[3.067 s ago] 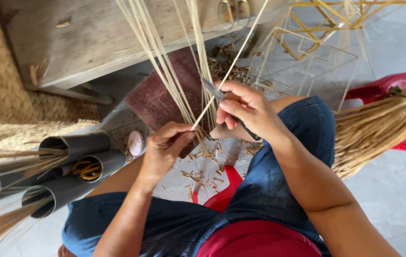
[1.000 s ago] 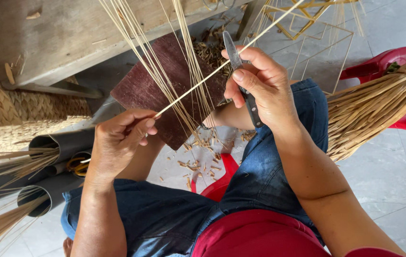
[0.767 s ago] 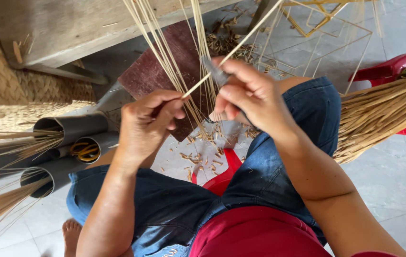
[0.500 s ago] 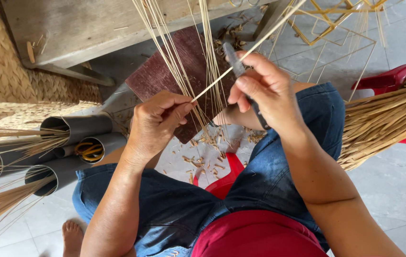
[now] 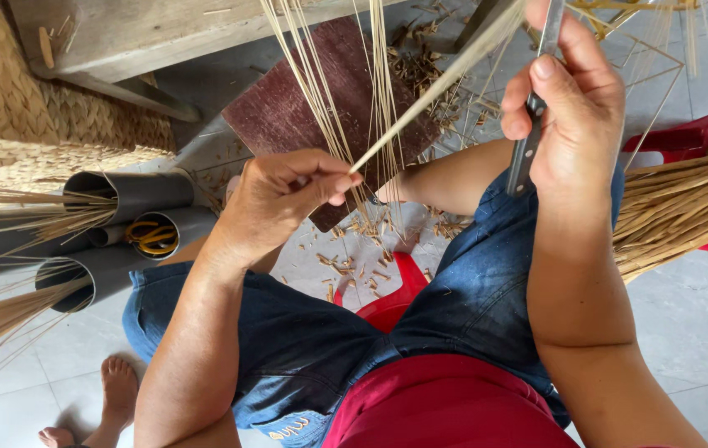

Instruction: The person sits on a low stool and splits thin bamboo strips with a small knife, pulling strips apart by hand and shaving the edges. Finished strips are set aside with a growing pile of split strips while shavings fall to the floor.

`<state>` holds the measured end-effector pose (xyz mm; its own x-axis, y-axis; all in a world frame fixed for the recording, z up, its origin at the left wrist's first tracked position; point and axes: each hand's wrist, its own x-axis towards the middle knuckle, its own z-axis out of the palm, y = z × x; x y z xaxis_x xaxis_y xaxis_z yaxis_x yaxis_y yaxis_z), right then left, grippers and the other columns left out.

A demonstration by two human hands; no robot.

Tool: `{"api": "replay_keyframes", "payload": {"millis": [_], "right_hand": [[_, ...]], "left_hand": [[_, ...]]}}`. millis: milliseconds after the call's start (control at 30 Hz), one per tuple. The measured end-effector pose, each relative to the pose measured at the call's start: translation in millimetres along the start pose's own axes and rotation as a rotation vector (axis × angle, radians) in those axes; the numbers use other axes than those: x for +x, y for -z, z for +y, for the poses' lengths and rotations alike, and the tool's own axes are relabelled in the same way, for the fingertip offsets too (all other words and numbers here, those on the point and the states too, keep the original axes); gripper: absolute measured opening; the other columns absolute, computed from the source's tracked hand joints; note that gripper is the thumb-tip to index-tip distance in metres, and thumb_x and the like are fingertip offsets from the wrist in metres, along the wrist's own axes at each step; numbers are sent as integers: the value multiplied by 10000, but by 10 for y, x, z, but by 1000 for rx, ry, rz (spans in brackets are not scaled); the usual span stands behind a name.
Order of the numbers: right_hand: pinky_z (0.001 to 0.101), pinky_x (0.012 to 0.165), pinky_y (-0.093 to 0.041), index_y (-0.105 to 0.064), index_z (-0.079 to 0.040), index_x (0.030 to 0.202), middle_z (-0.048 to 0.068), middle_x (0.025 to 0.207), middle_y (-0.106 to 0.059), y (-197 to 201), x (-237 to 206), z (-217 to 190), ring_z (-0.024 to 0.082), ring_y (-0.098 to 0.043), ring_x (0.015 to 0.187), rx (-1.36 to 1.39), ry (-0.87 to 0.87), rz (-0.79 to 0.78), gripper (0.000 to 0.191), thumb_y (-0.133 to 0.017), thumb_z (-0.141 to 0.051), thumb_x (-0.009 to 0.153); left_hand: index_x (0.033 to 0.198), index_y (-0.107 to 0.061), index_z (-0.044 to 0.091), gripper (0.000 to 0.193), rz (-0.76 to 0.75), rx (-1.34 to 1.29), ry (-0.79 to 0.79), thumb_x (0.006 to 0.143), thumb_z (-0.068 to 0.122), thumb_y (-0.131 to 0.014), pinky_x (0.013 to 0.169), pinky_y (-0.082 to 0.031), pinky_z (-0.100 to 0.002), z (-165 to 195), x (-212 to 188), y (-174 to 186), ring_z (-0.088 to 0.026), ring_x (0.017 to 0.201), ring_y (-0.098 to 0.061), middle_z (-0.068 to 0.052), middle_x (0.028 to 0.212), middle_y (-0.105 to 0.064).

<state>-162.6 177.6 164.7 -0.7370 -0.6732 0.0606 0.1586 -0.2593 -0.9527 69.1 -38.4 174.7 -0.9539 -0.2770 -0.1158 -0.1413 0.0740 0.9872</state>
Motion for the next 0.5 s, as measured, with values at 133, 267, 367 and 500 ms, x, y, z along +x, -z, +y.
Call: {"api": "replay_keyframes", "payload": {"millis": [133,267,367,500], "right_hand": [[207,533,-463,-513,-39,1516,74,836,-691,-351,-207,-2,79,-571,572,-157,-131,-249,431,-578,-95,1094],[202,526,-546,-466,-52,1501,91,856,-732,-657,-250,247,72,-631,601,-267,-103,-551,428,-538,-61,1079],[213,537,-552,-547,-32,1439,118,875,-732,-562,-176,274,86,-634,614,-328,-24,-476,330,-528,-54,1110],[218,563,-526,-565,-23,1421,116,869,-712,-405,-137,162,88,-623,635,-296,-26,-369,292,-530,-69,1136]], "left_hand": [[1126,-755,38,160,40,-118,-79,1006,119,-686,688,-565,-195,-34,95,-101,-41,788,-681,-15,908,-762],[1160,-760,37,183,7,-66,-105,1008,121,-700,618,-481,-184,-8,86,-131,-40,753,-613,-23,874,-739],[1123,-761,54,174,-2,6,-77,978,129,-701,567,-491,-176,24,67,-111,-34,680,-631,-3,869,-769],[1064,-790,56,139,1,114,76,968,127,-718,526,-453,-214,19,49,-99,-55,640,-607,-22,779,-750]]}}
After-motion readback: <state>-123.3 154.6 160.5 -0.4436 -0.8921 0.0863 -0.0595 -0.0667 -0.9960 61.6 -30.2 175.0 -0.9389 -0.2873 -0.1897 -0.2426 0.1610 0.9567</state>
